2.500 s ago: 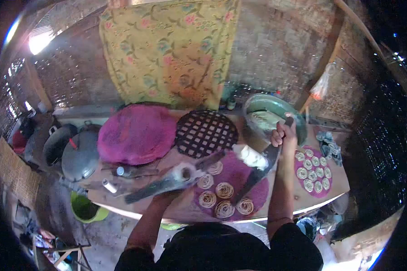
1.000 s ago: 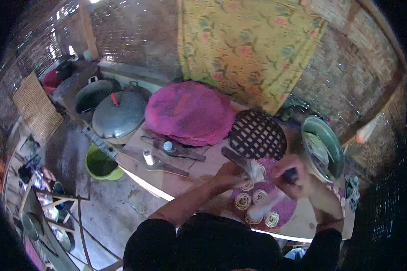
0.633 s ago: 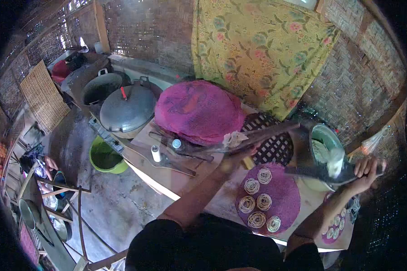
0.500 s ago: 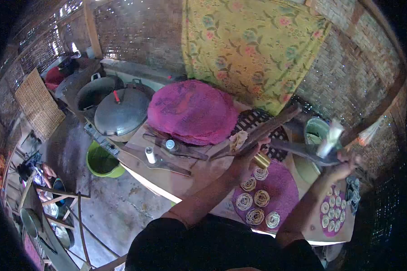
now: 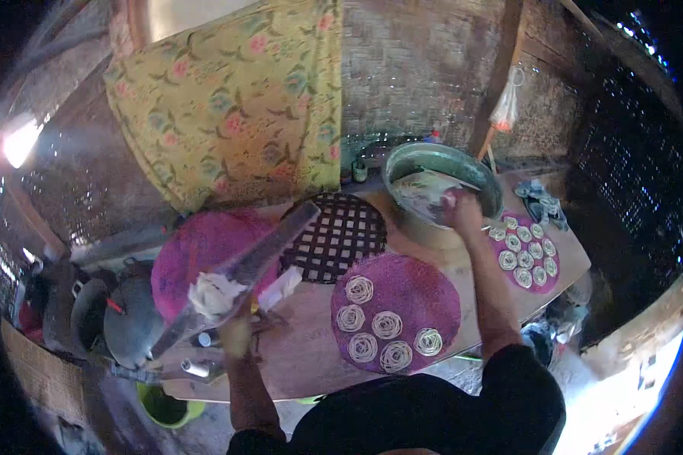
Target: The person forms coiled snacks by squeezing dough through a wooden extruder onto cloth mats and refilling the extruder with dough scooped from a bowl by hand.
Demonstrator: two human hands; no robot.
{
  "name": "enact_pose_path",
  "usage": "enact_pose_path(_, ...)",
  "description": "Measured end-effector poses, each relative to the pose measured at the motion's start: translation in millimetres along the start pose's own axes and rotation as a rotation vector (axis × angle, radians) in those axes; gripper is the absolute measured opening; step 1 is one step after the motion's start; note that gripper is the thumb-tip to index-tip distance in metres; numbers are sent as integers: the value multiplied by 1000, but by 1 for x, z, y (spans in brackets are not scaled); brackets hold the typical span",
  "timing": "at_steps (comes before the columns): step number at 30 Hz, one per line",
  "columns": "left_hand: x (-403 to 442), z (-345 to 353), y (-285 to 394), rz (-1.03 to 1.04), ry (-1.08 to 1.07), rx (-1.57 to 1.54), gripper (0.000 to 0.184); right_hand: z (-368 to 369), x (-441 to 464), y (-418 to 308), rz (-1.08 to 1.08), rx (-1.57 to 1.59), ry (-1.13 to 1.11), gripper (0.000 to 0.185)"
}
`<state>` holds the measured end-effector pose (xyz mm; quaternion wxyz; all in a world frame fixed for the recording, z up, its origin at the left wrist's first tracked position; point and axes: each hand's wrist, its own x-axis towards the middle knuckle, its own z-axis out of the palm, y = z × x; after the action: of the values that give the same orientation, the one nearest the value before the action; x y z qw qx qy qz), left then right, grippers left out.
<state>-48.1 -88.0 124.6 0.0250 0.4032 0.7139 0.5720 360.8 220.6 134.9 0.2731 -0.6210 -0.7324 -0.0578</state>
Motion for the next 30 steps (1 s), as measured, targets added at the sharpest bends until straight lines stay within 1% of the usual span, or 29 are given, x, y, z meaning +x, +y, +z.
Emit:
enact_pose_path(1,-2,8,-12,112,15,150,48,-17,6,16,-36,-353,-35,31)
enact_pose_path(2,-3,15,-20,164,14,216,47,-12,12,40,-17,-349,-27,31)
enact_pose_path(4,3,26,-24,177,-8,253,47,6,33,81,199,-435,-530,27)
enact_pose_path(5,6,30,-25,172,-17,263,47,-3,36,78,208,-439,-517,27)
enact_pose_path(7,10,34,-25,161,-29,281,46,-33,30,55,62,-407,-443,26)
enact_pose_path(8,13,36,-26,154,-31,292,46,-43,35,57,65,-408,-442,26)
enact_pose_path(10,16,38,-28,143,-33,317,46,-55,42,68,-53,-465,-341,27)
enact_pose_path(11,18,39,-27,136,-34,327,46,-64,44,68,-39,-460,-355,27)
enact_pose_path(13,22,41,-28,120,-37,351,45,-74,52,63,-110,-535,-546,31)
enact_pose_path(14,24,40,-28,116,-37,361,45,-65,49,66,-97,-528,-556,31)
enact_pose_path(16,26,38,-28,104,-29,381,45,-36,45,72,-127,-334,-440,39)
enact_pose_path(17,25,39,-29,98,-31,385,44,-24,47,68,-98,-362,-453,45)
enact_pose_path(18,26,39,-29,92,-29,393,44,-17,46,68,-97,-357,-454,45)
enact_pose_path(20,26,37,-31,86,-26,406,44,-4,46,64,-183,-299,-437,46)
enact_pose_path(24,21,35,-34,72,-29,433,43,7,57,50,-180,-230,-512,48)
enact_pose_path(25,21,35,-34,70,-29,435,43,14,56,56,-177,-231,-511,48)
enact_pose_path(27,22,38,-33,76,-30,423,42,26,57,63,-346,-239,-430,50)
enact_pose_path(28,24,40,-32,80,-27,416,42,24,57,65,-345,-246,-418,50)
enact_pose_path(30,30,47,-27,102,-31,388,42,11,49,56,-328,-292,-529,52)
